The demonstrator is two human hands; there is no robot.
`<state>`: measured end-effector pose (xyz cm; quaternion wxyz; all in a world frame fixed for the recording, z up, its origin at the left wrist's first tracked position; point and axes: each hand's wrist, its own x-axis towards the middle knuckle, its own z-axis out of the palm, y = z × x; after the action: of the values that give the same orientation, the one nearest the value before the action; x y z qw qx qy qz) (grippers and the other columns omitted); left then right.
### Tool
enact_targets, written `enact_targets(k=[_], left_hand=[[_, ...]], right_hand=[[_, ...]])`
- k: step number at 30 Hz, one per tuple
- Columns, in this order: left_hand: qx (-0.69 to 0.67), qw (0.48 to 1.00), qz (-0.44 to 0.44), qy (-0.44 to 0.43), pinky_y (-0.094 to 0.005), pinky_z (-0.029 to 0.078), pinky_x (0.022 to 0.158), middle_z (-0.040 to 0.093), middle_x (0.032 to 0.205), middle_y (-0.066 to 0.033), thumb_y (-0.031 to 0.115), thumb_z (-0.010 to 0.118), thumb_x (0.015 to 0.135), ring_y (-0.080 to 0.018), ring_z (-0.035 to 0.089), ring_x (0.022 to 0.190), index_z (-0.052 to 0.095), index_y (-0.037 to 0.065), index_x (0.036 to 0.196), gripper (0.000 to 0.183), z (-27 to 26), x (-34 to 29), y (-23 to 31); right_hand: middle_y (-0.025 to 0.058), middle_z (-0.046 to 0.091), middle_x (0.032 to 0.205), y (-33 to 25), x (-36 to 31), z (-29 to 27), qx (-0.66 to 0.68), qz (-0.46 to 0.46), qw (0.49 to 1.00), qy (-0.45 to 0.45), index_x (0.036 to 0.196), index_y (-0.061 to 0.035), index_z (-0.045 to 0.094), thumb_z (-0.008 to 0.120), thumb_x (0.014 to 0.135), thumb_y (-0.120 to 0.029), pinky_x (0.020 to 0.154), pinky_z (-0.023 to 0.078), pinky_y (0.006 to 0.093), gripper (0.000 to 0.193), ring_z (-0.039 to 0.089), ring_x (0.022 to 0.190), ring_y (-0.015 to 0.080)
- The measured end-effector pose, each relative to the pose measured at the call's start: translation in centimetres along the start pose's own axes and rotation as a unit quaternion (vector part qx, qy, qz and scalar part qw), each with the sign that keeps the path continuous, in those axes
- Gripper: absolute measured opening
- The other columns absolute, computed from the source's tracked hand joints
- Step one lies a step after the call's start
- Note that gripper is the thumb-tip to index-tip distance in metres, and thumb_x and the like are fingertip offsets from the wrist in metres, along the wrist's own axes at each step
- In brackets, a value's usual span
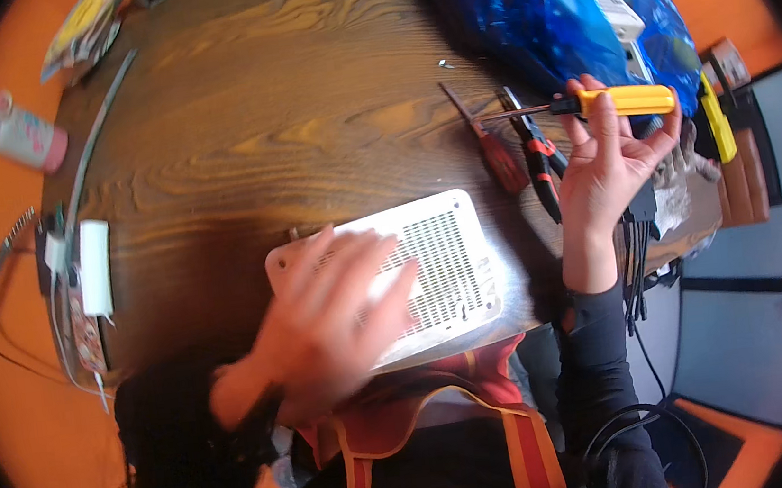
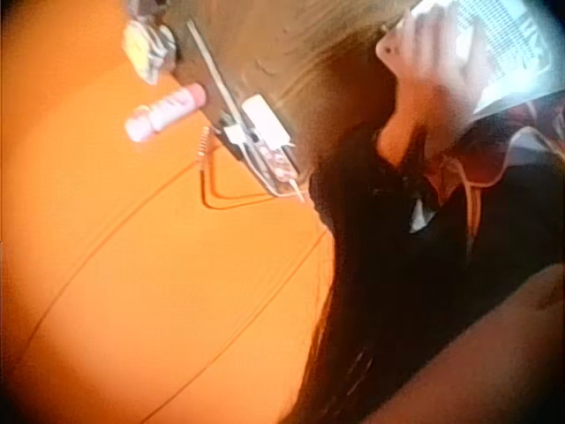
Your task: The person puts on gloves, handles a green circuit board, and places it into a white plastic housing. They then use a screwdriver to fasten screws into the housing, securing the assembly.
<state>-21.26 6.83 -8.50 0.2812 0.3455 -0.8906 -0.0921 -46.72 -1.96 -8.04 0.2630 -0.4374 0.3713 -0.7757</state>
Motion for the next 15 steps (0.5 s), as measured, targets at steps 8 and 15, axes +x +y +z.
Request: enact_targets(k=[8,15], left_hand=[[-0.021,0.997,0.032,-0.073,-0.0350,0.049,0.073,0.058,0.091,-0.0123,0.008,0.061,0.082,-0.0298,0.059,0.086,0.062,0.001,0.096,0.016,4.4,14.4,-10.7],[0.035,0.999,0.015,-0.003,-0.0381,0.049,0.071,0.059,0.087,-0.0158,0.007,0.064,0.081,-0.0333,0.059,0.081,0.063,-0.001,0.092,0.014,9.7,18.8,-12.1]], right_hand=[[0.0240,0.061,0.107,0.8,1.5,-2.0,0.047,0.064,0.996,0.033,0.138,-0.0199,0.017,0.059,0.088,-0.001,0.067,0.056,0.0296,0.068,0.066,0.092,0.0275],[0.0243,0.060,0.106,-0.9,0.9,-1.9,0.107,0.071,0.992,-0.008,0.139,-0.0173,0.014,0.058,0.089,-0.004,0.064,0.057,0.0285,0.068,0.065,0.093,0.0286]])
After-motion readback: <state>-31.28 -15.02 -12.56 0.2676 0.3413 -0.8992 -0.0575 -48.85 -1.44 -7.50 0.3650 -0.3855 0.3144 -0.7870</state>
